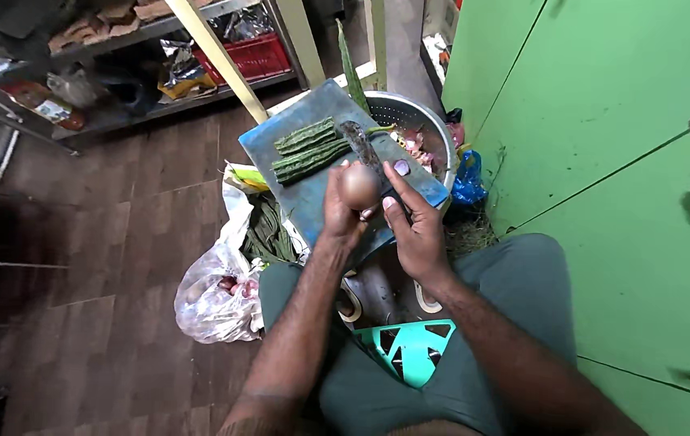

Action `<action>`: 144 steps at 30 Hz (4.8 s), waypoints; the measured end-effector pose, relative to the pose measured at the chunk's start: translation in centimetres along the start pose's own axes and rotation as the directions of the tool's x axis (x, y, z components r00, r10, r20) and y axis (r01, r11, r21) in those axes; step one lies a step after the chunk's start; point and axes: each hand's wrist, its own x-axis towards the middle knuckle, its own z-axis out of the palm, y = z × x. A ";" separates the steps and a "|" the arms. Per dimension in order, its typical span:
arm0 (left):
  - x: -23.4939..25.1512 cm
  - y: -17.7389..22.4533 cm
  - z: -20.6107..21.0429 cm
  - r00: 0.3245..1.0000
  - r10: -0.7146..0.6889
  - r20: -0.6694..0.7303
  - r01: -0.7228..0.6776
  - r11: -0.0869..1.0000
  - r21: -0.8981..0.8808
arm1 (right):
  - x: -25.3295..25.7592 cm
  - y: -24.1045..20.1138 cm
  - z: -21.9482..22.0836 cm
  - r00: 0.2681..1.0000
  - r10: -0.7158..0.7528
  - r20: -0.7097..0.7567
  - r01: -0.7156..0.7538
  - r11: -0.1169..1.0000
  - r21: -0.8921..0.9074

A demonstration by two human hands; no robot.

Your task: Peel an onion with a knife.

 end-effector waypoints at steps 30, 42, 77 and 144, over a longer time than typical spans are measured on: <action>0.4 -1.7 0.6 0.978 0.115 -0.173 -0.116 0.993 0.004 | -1.1 0.7 1.1 0.965 0.247 0.083 -0.261 0.896 0.361; 1.3 -2.9 0.1 0.942 0.330 -0.064 -0.336 0.931 -0.143 | -0.7 0.6 1.6 0.926 0.354 0.130 -0.365 0.751 0.550; 1.4 2.9 -5.0 0.973 0.193 -0.127 -0.160 0.960 0.232 | 4.3 4.5 -10.5 0.941 0.292 0.173 -0.064 0.653 -0.755; 0.5 3.3 -3.8 0.967 0.236 -0.095 0.079 0.079 0.994 | -1.1 1.1 -2.8 0.935 0.318 0.157 -0.084 0.629 -0.773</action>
